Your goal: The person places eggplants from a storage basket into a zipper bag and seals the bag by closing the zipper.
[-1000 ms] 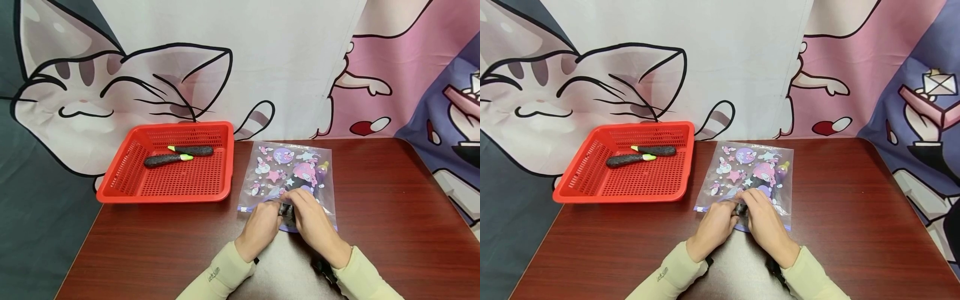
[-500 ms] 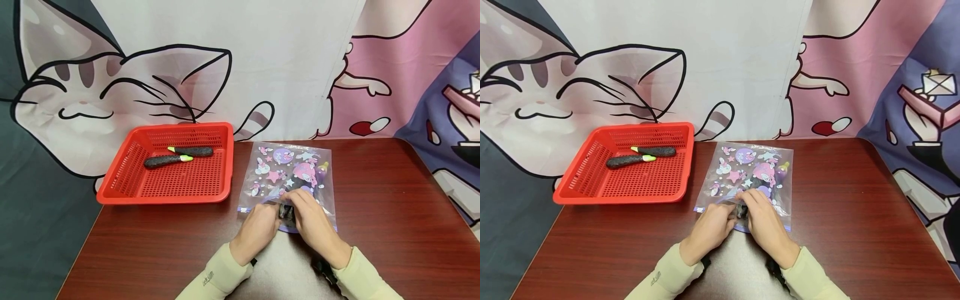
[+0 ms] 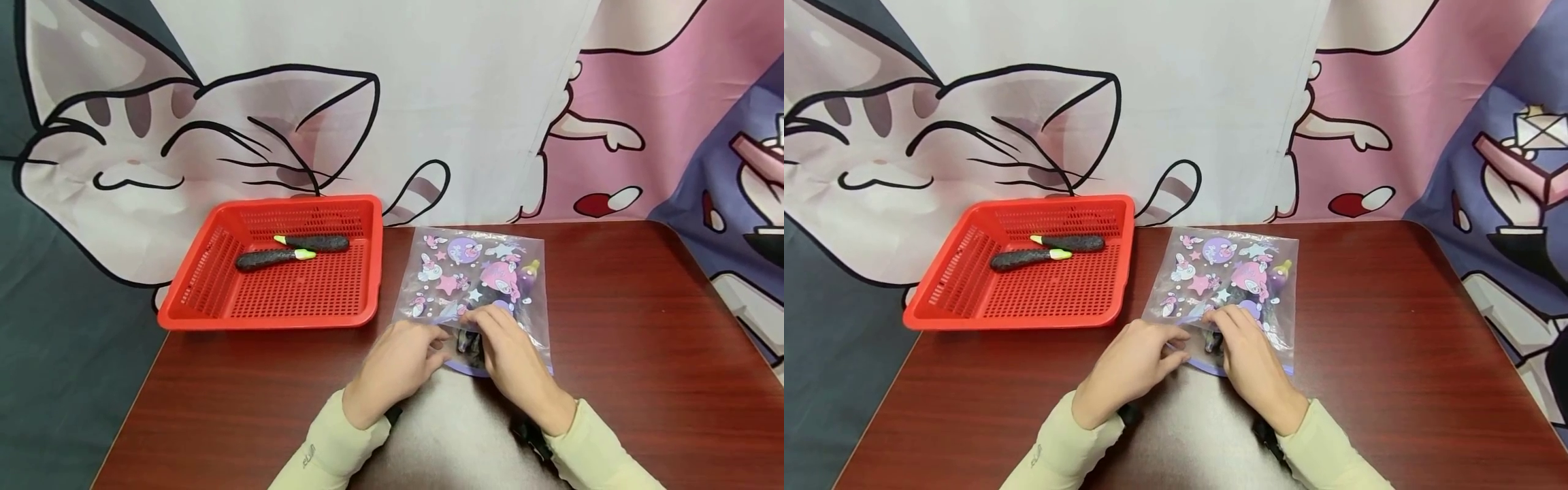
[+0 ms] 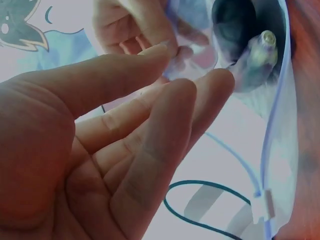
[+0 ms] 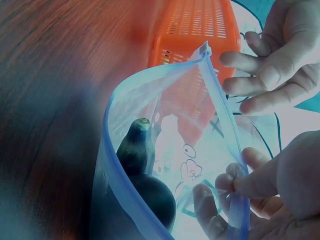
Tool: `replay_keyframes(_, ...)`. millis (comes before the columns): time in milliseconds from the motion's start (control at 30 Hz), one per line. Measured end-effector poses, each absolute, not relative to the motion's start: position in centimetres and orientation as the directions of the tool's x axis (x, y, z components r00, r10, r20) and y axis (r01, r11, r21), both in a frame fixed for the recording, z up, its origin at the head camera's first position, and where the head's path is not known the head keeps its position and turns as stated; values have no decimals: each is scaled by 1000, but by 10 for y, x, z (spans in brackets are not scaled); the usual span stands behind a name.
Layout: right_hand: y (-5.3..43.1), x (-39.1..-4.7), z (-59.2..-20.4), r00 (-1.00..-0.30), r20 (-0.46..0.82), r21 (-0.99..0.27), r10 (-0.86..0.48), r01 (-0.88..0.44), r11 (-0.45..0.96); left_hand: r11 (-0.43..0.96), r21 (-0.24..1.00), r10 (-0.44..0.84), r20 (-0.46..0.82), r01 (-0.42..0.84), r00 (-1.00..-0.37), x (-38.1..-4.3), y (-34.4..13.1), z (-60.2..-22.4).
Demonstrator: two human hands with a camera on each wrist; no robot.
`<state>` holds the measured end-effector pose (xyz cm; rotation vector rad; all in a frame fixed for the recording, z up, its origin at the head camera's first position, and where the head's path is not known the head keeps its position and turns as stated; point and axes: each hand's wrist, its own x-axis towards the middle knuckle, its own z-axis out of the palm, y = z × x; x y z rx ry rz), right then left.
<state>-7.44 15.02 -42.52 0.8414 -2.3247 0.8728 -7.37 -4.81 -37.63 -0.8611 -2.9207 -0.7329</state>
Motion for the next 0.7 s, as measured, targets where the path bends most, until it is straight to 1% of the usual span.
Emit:
replay_keyframes(100, 150, -74, -425, -680, 633, -390, -369, -693, 607, 760, 411, 498, 132, 504, -857, -73, -53, -372)
replay_keyframes(233, 150, -74, -425, -686, 626, -389, -371, -687, 614, 772, 411, 477, 128, 485, -869, -73, -59, -367)
replay_keyframes(500, 150, -76, -425, -668, 645, -376, -371, -700, 607, 762, 459, 435, 160, 457, -886, -77, -73, -356)
replay_keyframes(700, 149, -74, -425, -678, 634, -386, -372, -693, 609, 750, 499, 387, 202, 434, -900, -80, -87, -350)
